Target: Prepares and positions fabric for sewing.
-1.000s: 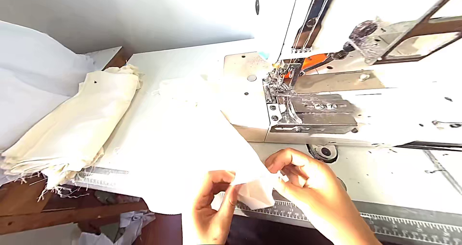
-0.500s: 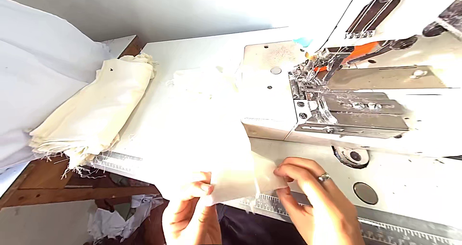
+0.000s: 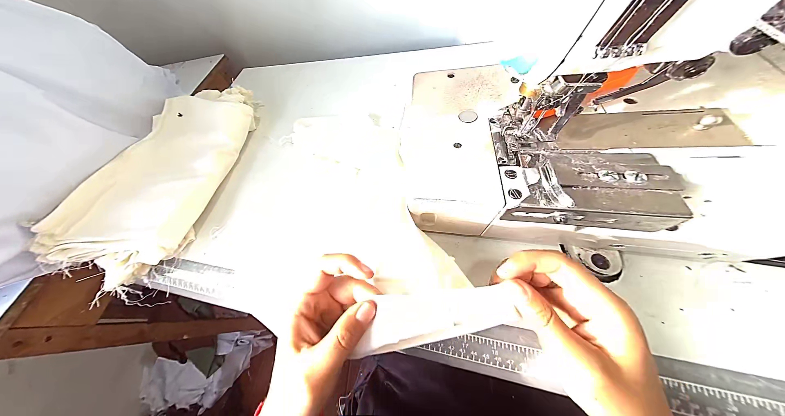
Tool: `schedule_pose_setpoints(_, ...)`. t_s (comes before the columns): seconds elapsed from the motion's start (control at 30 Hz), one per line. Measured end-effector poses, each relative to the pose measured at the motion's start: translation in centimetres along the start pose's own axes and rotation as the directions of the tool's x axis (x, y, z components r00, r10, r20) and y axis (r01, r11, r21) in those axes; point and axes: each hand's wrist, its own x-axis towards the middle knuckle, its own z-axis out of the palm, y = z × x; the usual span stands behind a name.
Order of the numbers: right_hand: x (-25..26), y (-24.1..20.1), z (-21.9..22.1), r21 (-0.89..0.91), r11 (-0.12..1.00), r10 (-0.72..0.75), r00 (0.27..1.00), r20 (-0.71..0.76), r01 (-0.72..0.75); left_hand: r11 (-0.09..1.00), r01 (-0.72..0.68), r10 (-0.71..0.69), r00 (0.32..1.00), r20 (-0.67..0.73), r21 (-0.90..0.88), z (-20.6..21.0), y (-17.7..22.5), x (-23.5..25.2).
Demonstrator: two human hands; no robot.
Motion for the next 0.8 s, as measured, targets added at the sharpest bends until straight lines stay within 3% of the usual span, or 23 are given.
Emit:
schedule_pose_setpoints(0.07,-0.1,0.1,-0.1,-0.056,0.998,-0.018,1.000,0.023,0.019,0.998,-0.029,0.026,0.999,0.044,0.057,-0.5,0.0,0.5)
schedule_pose_setpoints(0.1,-0.2,0.3,-0.1,-0.082,0.996,-0.045,0.998,0.040,0.048,0.985,-0.053,0.042,0.997,0.072,0.166,-0.7,0.3,0.7)
schedule_pose_setpoints(0.17,-0.3,0.8,-0.3,-0.137,0.983,-0.112,0.991,0.073,0.122,0.913,-0.112,0.062,0.989,0.138,0.393,-1.2,1.2,0.9)
schedule_pose_setpoints(0.3,-0.7,1.5,-0.4,-0.267,0.936,-0.206,0.972,0.116,0.231,0.789,-0.193,0.078,0.973,0.217,0.583,-1.6,2.2,0.3)
schedule_pose_setpoints(0.47,-0.8,2.0,0.2,-0.549,0.779,-0.288,0.951,0.116,0.303,0.401,-0.210,0.226,0.966,0.126,0.891,0.6,1.3,-1.6)
schedule_pose_setpoints(0.57,-0.9,1.5,0.8,-0.574,0.769,-0.263,0.958,0.118,0.282,0.317,-0.210,0.339,0.936,0.096,0.925,1.3,0.8,-2.1)
schedule_pose_setpoints(0.63,-0.9,1.1,1.3,-0.562,0.784,-0.239,0.964,0.116,0.262,0.296,-0.222,0.391,0.915,0.094,0.929,1.5,0.7,-1.9)
schedule_pose_setpoints(0.7,-0.9,0.6,2.0,-0.548,0.809,-0.188,0.977,0.103,0.213,0.344,-0.246,0.429,0.900,0.081,0.906,1.2,0.2,-0.8)
schedule_pose_setpoints(0.8,-1.0,-0.3,3.2,-0.463,0.882,-0.068,0.996,0.051,0.084,0.601,-0.353,0.481,0.876,0.029,0.717,1.5,-0.6,2.4)
